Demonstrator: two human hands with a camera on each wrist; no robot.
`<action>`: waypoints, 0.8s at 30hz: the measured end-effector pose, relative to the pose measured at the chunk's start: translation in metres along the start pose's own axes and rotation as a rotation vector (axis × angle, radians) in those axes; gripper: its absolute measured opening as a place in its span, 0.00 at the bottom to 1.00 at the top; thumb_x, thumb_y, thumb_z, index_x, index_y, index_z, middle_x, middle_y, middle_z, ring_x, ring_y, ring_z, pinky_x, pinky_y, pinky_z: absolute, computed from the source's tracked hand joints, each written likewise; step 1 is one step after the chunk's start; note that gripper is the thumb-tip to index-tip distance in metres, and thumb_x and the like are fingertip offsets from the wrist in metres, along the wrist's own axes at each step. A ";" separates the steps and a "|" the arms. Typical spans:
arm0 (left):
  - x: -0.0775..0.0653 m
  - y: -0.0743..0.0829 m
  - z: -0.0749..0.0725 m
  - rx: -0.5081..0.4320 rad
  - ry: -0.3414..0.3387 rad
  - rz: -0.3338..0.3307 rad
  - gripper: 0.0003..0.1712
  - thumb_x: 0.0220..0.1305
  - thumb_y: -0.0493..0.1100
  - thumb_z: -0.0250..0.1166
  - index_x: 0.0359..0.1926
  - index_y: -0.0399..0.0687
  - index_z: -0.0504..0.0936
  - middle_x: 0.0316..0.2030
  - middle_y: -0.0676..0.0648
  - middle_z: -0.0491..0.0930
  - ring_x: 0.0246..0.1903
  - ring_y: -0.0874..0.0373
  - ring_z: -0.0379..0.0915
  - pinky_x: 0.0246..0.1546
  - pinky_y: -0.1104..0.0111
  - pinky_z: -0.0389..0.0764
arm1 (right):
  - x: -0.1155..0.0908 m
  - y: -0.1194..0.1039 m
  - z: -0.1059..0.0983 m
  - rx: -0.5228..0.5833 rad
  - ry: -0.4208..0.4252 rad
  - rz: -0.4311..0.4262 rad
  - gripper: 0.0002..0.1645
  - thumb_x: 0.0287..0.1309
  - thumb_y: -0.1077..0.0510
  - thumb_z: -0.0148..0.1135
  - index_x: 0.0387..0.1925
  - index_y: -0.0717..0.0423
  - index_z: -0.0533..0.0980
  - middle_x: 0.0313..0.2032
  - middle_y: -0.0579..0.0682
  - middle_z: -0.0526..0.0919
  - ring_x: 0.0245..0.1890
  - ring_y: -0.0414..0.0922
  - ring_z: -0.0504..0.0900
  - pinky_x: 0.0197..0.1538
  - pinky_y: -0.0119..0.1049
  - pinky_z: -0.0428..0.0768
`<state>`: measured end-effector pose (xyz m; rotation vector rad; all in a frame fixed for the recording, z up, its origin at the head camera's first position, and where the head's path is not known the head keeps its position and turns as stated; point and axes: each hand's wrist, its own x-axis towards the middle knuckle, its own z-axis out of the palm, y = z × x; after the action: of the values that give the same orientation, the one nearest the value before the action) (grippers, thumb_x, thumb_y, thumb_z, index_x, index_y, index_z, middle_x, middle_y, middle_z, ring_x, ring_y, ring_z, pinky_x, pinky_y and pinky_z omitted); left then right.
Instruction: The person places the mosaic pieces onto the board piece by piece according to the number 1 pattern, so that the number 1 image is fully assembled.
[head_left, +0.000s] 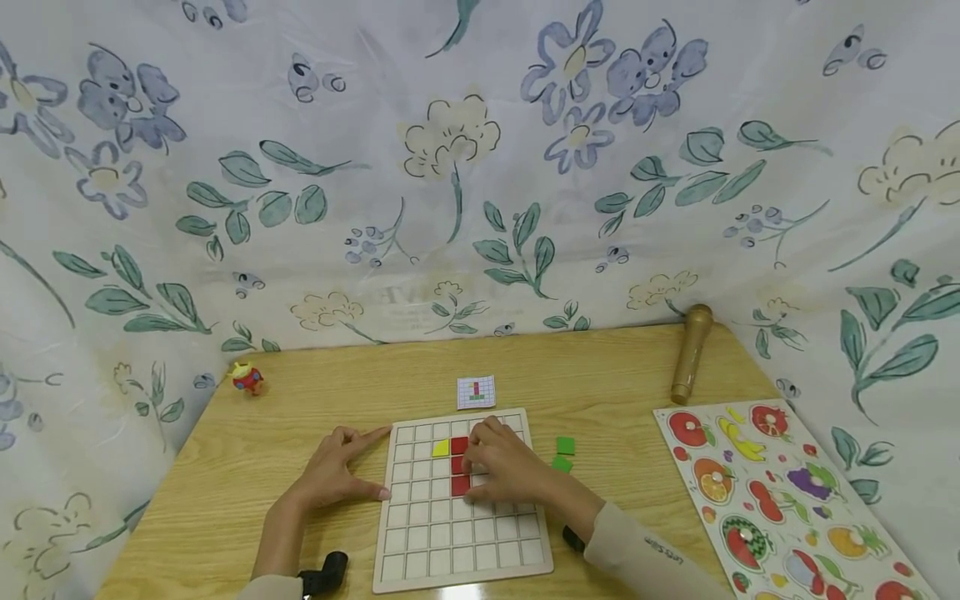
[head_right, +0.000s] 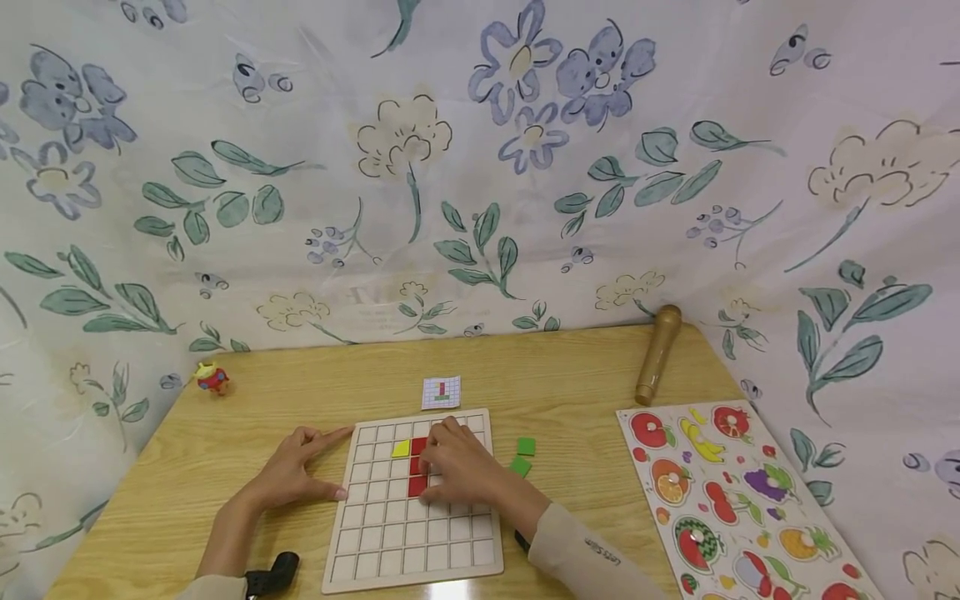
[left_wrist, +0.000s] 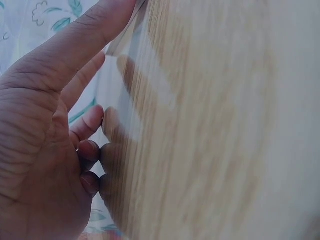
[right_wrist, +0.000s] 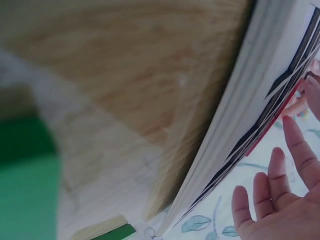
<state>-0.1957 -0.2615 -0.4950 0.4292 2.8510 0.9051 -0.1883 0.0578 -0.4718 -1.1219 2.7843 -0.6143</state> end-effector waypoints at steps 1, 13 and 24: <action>0.000 0.000 0.000 0.000 0.000 0.000 0.55 0.36 0.62 0.82 0.69 0.61 0.72 0.39 0.49 0.58 0.40 0.53 0.53 0.39 0.62 0.55 | 0.000 0.001 0.000 0.001 -0.002 -0.003 0.16 0.49 0.44 0.77 0.37 0.46 0.83 0.42 0.41 0.72 0.48 0.39 0.64 0.57 0.36 0.67; 0.002 -0.003 0.001 0.011 0.003 0.009 0.56 0.36 0.62 0.82 0.70 0.61 0.71 0.39 0.49 0.58 0.40 0.54 0.53 0.39 0.62 0.55 | -0.017 0.021 -0.014 0.212 0.067 0.064 0.21 0.44 0.51 0.80 0.42 0.51 0.84 0.43 0.41 0.71 0.51 0.41 0.63 0.58 0.43 0.67; 0.001 -0.002 0.001 -0.003 -0.001 0.002 0.56 0.36 0.62 0.82 0.70 0.61 0.71 0.40 0.48 0.59 0.40 0.53 0.53 0.40 0.61 0.57 | -0.040 0.037 -0.021 0.271 0.098 0.130 0.17 0.49 0.55 0.78 0.42 0.52 0.84 0.45 0.42 0.70 0.54 0.43 0.63 0.59 0.47 0.67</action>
<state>-0.1973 -0.2619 -0.4971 0.4322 2.8482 0.9096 -0.1877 0.1157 -0.4702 -0.8729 2.7156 -1.0192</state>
